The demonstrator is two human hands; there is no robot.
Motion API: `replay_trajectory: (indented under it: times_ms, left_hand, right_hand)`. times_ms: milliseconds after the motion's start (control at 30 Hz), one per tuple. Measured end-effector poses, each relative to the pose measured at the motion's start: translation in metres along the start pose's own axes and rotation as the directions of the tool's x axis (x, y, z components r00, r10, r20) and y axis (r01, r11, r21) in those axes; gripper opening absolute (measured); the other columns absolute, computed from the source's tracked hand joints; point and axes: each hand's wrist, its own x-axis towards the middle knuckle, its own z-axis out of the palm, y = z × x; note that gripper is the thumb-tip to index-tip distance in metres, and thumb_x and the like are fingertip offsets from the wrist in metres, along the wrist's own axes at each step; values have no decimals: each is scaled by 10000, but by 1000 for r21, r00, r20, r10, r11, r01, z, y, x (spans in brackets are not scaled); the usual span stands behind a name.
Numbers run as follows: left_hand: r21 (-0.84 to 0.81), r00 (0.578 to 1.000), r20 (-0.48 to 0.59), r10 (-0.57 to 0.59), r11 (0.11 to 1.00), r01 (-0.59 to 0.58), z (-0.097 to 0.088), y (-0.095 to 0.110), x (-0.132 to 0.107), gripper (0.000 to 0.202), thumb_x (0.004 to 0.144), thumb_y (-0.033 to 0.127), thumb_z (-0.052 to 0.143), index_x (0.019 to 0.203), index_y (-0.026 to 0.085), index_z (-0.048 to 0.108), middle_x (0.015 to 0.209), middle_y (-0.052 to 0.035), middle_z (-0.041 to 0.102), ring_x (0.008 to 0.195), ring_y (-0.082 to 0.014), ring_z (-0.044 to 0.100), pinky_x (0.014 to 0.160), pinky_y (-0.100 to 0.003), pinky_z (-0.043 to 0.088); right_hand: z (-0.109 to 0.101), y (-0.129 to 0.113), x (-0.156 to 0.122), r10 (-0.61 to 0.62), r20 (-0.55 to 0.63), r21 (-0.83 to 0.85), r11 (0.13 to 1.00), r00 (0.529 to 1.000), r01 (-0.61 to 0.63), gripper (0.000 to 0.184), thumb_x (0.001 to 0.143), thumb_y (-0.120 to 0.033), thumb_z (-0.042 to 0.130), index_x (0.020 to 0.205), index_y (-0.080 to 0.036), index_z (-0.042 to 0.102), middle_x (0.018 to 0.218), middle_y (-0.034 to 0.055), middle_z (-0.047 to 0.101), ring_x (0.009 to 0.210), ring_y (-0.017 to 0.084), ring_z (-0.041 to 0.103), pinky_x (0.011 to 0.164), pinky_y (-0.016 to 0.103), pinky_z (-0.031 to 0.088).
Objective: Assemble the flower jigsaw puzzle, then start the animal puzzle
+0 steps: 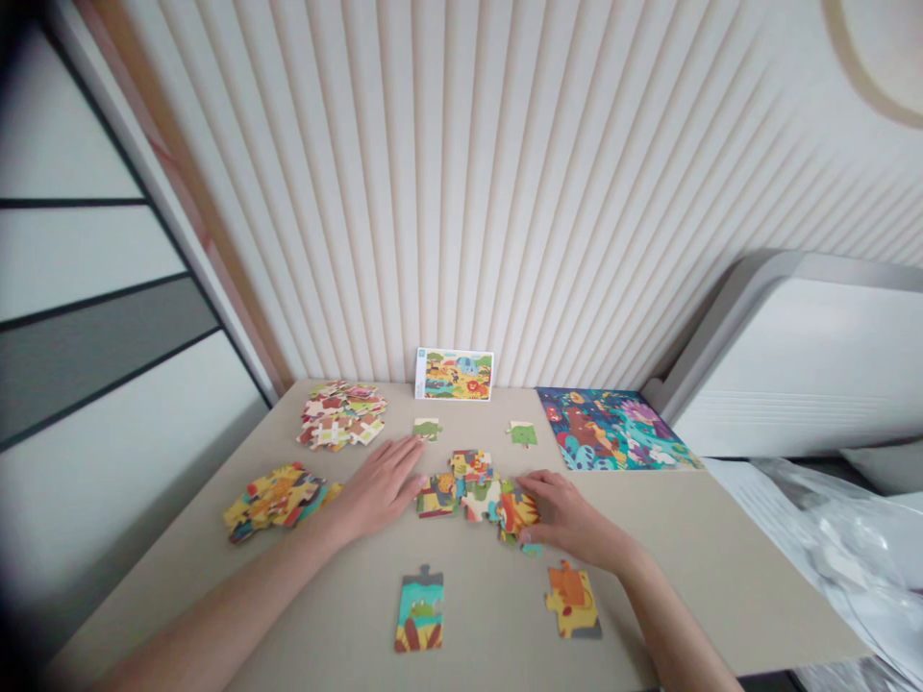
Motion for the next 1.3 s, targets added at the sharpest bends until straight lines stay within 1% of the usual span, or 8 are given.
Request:
replay_trajectory:
  times_ms: [233,367,667,833,933,1033,1167,1300]
  left_hand:
    - [-49,994,-7,108,993,-108,-17,18,-9,415,991,409,510,1348,213,591,1371,-117,603,1304,-292,518,1167,-521,349]
    - [-110,992,8,124,986,-122,-21,28,-14,409,908,431,648,1272,246,630,1272,-97,635,1206,-294,557,1094,-501,424]
    - [-186,996,36,80,980,-72,-16,22,-15,333,899,383,684,1199,250,625,1180,-68,648,1129,-261,590,1034,-453,470]
    - [-203,992,49,116,974,-104,-21,25,-18,400,909,337,685,1291,275,584,1241,-63,637,1167,-257,578,1049,-444,467]
    - [-203,990,56,127,973,-114,-22,27,-19,400,911,333,689,1294,287,584,1238,-52,641,1164,-253,579,1049,-438,471]
    - [-197,990,68,123,974,-107,-22,27,-19,394,915,355,691,1288,285,585,1234,-58,640,1162,-260,575,1047,-447,469]
    - [-194,990,79,120,976,-102,-20,27,-20,399,927,367,675,1303,278,577,1241,-68,634,1167,-267,567,1047,-456,463]
    - [-178,995,55,86,981,-75,-18,26,-20,396,924,350,674,1299,266,578,1235,-70,634,1165,-269,565,1045,-457,462]
  right_hand:
    - [16,0,4,8,-101,23,1000,995,-5,718,727,-585,817,1331,-240,636,1309,134,604,1202,326,555,1068,476,417]
    - [20,-18,9,84,-78,131,989,993,-73,694,773,-503,796,1381,-244,582,1142,78,669,940,241,622,865,373,511]
    - [-2,-40,55,-49,-55,72,996,997,53,488,882,-459,688,1319,-247,641,1107,59,704,900,200,625,807,320,501]
    - [7,-44,73,-139,-129,18,990,982,142,489,953,-520,588,1372,-270,618,1357,112,609,1248,270,559,1087,448,424]
    - [20,-50,67,-187,-3,-30,982,982,187,609,949,-559,585,1494,-300,507,1573,118,419,1439,318,389,1192,513,298]
    - [25,-53,55,-189,89,-64,979,978,195,636,904,-596,636,1471,-325,539,1635,92,327,1493,343,298,1220,526,245]
    - [13,-46,43,-151,78,-27,988,985,154,553,898,-577,654,1396,-340,619,1601,80,383,1454,321,377,1207,491,295]
    - [-1,-26,37,-53,130,-20,998,990,56,737,873,-641,648,1526,-365,447,1672,80,237,1524,359,226,1226,548,213]
